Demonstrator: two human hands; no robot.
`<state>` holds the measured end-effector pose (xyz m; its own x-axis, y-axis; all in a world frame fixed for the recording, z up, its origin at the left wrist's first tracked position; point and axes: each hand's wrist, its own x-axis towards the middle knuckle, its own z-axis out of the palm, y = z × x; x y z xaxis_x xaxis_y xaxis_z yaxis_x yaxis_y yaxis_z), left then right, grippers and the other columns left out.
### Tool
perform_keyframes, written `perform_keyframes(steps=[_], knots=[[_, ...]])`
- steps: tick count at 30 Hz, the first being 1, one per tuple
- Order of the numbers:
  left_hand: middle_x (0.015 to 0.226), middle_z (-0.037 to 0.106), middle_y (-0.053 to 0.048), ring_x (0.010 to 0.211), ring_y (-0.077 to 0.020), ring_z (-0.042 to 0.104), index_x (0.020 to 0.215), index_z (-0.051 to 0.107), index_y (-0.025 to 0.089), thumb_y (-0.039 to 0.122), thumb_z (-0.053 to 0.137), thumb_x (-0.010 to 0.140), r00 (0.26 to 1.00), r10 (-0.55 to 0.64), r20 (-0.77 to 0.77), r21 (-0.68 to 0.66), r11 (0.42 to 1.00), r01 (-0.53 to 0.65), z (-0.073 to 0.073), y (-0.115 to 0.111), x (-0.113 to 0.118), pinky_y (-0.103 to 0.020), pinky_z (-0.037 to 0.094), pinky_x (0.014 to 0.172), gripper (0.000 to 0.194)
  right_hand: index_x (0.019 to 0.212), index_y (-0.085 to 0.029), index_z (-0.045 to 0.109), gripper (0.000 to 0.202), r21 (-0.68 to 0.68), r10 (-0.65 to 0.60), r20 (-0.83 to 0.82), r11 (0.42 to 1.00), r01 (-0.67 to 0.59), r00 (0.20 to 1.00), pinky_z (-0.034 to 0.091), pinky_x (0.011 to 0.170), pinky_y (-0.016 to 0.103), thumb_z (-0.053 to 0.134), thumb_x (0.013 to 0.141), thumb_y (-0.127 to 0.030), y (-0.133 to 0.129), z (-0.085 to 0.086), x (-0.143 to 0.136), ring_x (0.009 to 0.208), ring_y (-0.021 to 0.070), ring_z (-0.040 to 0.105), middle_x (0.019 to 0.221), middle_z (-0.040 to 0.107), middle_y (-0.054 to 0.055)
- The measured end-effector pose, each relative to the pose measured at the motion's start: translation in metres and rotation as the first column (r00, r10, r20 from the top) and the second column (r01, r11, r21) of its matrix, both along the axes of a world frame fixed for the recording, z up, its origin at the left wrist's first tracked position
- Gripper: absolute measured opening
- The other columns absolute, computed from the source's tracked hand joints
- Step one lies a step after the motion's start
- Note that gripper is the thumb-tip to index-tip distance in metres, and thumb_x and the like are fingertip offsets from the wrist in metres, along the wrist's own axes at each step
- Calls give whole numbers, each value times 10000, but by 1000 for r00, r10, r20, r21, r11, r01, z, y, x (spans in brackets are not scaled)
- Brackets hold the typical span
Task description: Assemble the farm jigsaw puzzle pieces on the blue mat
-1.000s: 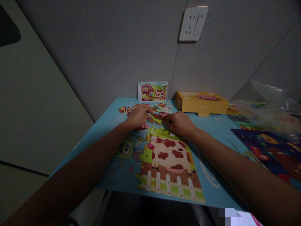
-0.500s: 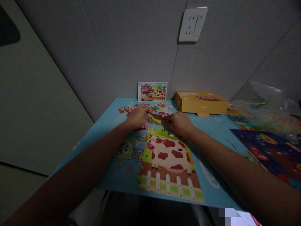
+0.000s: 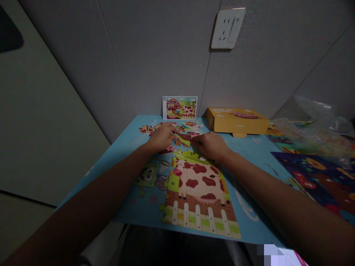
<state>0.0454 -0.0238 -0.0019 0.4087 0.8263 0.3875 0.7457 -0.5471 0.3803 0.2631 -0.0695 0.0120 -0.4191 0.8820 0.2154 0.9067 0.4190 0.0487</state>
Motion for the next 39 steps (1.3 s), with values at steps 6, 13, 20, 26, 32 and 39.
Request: perform_keyframes(steps=[6, 13, 20, 26, 32, 39], knots=[[995, 619, -61, 958, -207, 599, 957, 694, 172, 185, 628, 847, 1000, 0, -2, 25, 1000, 0, 2, -1, 1, -345, 463, 906, 129, 1072, -240, 734, 341, 38, -36, -45, 999, 37, 998, 308, 594, 299, 425, 963, -332, 2, -3, 1, 768, 235, 678, 926, 760, 102], [939, 654, -57, 895, -202, 613, 879, 610, 171, 212, 616, 862, 993, 64, 100, 34, 997, -68, 0, -3, 5, -332, 464, 838, 46, 1079, -204, 675, 344, 81, -102, -275, 988, 129, 956, 311, 582, 281, 407, 983, -396, 2, -1, -2, 678, 206, 644, 820, 745, 86], [830, 615, -34, 797, -191, 583, 753, 569, 178, 240, 634, 819, 999, 3, 35, 12, 1000, -4, 6, -13, 9, -325, 443, 768, 112, 944, -174, 672, 322, 122, -1, -494, 990, 71, 869, 326, 570, 256, 460, 964, -416, 2, -2, -2, 570, 169, 581, 725, 708, 63], [775, 575, -24, 758, -166, 551, 742, 560, 181, 274, 560, 858, 976, -218, 16, 74, 973, 217, 7, -19, 11, -299, 420, 722, 149, 842, -180, 658, 328, 115, 20, -543, 992, 51, 840, 291, 540, 254, 498, 942, -448, 0, -2, -3, 523, 148, 531, 671, 677, 45], [567, 458, 54, 475, -88, 419, 829, 551, 186, 246, 560, 833, 959, -152, 239, -64, 983, 172, 2, -20, 13, -225, 317, 489, 60, 851, -174, 668, 334, 91, 36, -544, 996, 17, 839, 273, 543, 261, 489, 943, -441, -1, -2, -5, 509, 136, 490, 651, 655, 38], [780, 602, -2, 579, -91, 585, 929, 496, 175, 223, 576, 815, 788, -139, 599, -112, 960, 255, -1, -16, 16, -186, 443, 506, 147, 853, -174, 660, 292, 31, 22, -539, 1000, -7, 842, 239, 534, 270, 506, 907, -416, -3, -2, -6, 485, 132, 430, 562, 573, 8]])
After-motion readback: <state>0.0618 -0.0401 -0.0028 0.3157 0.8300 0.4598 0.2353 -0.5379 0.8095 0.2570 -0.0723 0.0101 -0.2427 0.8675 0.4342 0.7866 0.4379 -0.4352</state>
